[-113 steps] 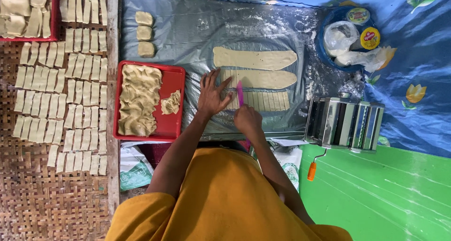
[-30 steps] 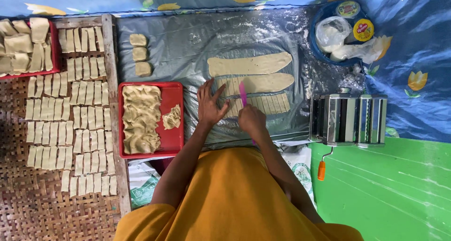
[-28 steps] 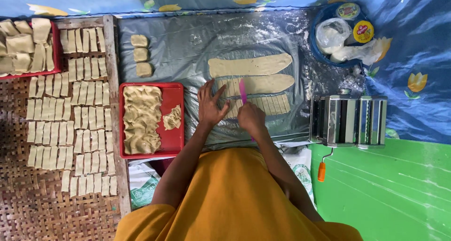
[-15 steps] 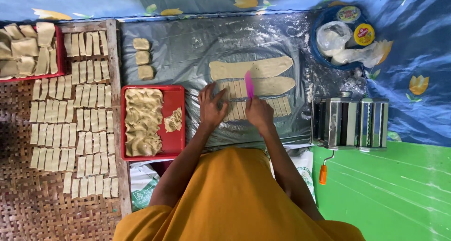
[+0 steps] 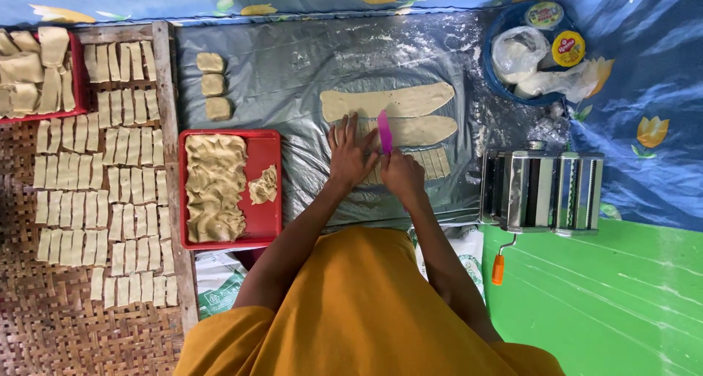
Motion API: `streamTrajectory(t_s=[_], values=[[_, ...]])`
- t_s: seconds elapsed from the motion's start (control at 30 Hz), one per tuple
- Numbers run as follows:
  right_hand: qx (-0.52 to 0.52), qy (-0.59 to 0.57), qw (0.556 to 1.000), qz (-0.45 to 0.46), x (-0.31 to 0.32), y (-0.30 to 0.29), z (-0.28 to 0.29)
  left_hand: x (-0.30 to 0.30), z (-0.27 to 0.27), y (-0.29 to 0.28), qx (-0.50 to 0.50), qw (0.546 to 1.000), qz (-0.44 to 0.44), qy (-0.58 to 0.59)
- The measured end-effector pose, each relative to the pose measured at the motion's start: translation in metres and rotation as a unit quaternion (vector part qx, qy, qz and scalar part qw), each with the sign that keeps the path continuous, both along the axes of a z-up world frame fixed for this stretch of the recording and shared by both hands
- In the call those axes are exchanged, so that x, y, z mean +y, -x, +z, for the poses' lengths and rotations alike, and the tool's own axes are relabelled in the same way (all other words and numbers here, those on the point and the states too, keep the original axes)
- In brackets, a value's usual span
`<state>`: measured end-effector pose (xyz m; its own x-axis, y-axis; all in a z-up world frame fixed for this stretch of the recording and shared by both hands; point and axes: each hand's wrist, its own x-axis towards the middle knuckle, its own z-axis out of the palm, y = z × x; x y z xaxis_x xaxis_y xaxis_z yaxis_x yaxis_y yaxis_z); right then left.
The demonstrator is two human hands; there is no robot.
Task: The person cuts rolled dough into small rectangles and shapes them by hand.
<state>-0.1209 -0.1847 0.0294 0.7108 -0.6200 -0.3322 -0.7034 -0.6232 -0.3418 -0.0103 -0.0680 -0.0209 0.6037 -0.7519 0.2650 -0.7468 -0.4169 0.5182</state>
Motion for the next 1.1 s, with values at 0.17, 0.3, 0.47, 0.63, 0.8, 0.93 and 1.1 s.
streamTrajectory(t_s=[0.17,0.3,0.47,0.63,0.8,0.93,1.1], values=[[-0.008,-0.001,1.0,0.005,-0.004,0.0,-0.005,-0.004,0.0,0.001,0.024,0.999,0.006,-0.026],[-0.019,0.026,0.999,0.001,0.002,-0.001,0.001,-0.005,0.001,0.001,0.037,0.999,0.007,-0.026],[-0.022,0.028,0.999,0.01,0.004,-0.003,-0.003,-0.005,0.001,0.0,0.041,0.999,0.01,-0.025],[-0.009,0.012,1.0,0.008,0.008,-0.005,0.001,-0.005,0.001,0.002,0.041,0.999,0.016,-0.02],[-0.019,0.014,0.999,0.026,0.01,-0.003,0.003,-0.004,0.0,0.003,0.032,0.999,0.016,-0.015],[0.009,0.0,1.0,0.029,0.015,0.004,0.005,-0.004,0.0,0.003,0.033,0.999,0.017,-0.018],[0.021,0.002,1.0,0.019,0.022,0.023,0.005,-0.002,0.002,0.004,0.04,0.999,0.014,-0.006]])
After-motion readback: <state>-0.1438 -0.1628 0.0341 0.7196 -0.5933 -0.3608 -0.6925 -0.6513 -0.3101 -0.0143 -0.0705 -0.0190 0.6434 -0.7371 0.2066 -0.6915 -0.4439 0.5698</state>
